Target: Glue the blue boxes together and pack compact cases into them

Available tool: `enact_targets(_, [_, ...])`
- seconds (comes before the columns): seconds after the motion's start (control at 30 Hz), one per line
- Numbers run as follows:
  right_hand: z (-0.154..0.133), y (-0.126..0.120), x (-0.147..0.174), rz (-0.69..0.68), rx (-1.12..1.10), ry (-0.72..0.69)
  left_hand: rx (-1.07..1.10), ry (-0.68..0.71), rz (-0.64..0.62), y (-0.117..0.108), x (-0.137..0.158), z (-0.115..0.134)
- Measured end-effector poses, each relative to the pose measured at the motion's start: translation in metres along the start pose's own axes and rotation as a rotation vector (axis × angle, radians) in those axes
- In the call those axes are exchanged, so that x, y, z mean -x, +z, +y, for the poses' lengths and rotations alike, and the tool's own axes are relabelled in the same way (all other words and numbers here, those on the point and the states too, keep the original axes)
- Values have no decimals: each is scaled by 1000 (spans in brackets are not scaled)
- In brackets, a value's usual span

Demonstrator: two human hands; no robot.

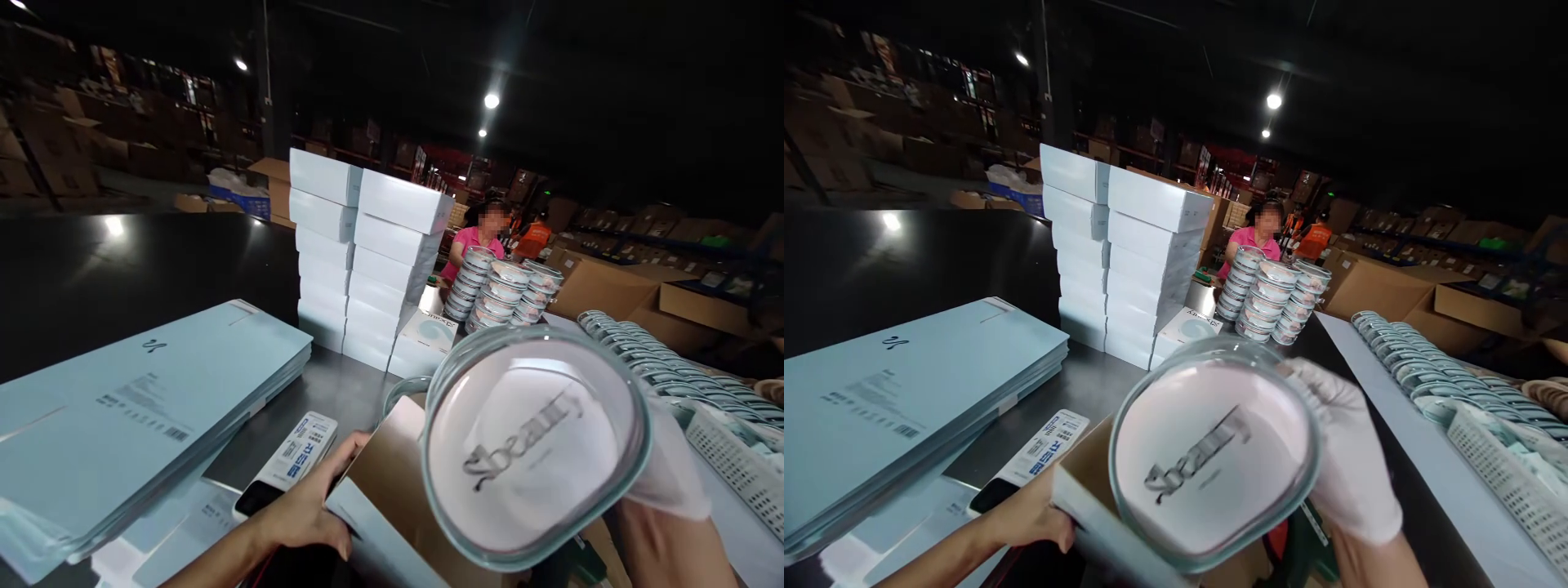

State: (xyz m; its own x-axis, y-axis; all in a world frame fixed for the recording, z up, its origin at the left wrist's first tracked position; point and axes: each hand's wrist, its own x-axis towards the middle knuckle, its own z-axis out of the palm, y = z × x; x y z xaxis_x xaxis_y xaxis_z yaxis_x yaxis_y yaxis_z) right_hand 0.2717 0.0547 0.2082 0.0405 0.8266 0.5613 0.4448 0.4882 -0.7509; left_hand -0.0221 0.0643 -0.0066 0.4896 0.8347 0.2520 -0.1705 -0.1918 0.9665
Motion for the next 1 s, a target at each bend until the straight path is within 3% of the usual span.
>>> enact_targets(0.07, [-10,18,24,-101,-12,-38,4,-15,26,2,0,-6])
enact_targets(0.13, [-8,35,51,-142,47,-172,11,-32,63,4,3,-13])
enact_targets(0.2, [9,46,79,-37,117,-240,17,-45,104,7,7,-20])
enact_targets(0.27, [37,53,106,170,56,-173,22,-54,153,8,13,-26])
enact_targets(0.33, [65,63,128,271,-117,-101,15,-6,214,9,19,-27])
enact_targets(0.43, [88,85,152,156,-243,-46,-100,211,246,10,27,-19])
enact_targets(0.5, [89,100,162,145,-143,-60,-227,295,230,12,30,-7])
enact_targets(0.63, [86,116,178,253,90,-119,-356,211,273,24,31,12])
enact_targets(0.73, [89,125,190,284,169,25,-355,173,314,35,31,12])
enact_targets(0.9, [79,150,190,335,107,393,-153,130,521,45,30,8])
enact_targets(1.0, [82,129,179,334,-25,306,-226,-11,444,38,28,17])
